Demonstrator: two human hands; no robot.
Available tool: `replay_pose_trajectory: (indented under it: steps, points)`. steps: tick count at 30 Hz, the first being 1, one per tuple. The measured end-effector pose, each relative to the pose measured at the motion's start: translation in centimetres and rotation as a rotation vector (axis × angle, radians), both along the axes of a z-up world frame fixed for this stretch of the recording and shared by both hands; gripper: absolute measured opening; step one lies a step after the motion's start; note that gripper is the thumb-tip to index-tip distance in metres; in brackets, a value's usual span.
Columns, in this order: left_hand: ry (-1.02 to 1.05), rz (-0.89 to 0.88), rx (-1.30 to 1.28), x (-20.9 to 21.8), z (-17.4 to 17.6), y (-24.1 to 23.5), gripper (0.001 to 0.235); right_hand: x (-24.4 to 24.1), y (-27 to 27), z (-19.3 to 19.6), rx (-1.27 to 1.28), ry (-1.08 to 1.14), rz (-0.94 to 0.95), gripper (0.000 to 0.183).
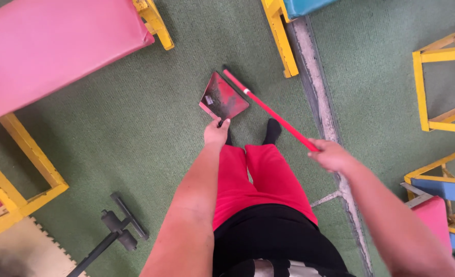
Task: The person sweeps debris from a green gym floor into a dustpan using a red broom. They move around various gym equipment, including benches and weight racks, to collect dirt from different areas.
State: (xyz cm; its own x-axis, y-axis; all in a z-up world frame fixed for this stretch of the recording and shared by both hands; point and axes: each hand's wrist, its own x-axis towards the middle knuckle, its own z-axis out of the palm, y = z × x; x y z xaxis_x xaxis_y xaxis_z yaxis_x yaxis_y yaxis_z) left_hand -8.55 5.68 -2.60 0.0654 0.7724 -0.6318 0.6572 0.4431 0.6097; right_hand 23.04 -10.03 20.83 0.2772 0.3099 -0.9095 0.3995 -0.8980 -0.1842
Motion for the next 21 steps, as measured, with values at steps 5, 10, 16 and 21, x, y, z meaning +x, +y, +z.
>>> replay_pose_trajectory:
  steps: [5, 10, 16, 21]
  points:
    - [0.031, -0.021, -0.017, 0.0, 0.0, 0.5, 0.063, 3.4, 2.1, 1.9, -0.058, -0.048, 0.004, 0.067]
    - [0.017, 0.019, -0.075, -0.1, 3.1, 1.1, 0.056, 5.7, 0.0, -8.9, 0.463, -0.312, 0.428, 0.062]
    - [0.025, -0.003, -0.128, -0.3, 2.2, 0.9, 0.052, -3.1, 2.8, -1.1, -0.012, -0.114, 0.173, 0.071]
    - [-0.028, 0.014, -0.073, 0.0, 1.7, 1.7, 0.063, 2.2, 1.0, 2.5, -0.064, 0.143, -0.245, 0.065]
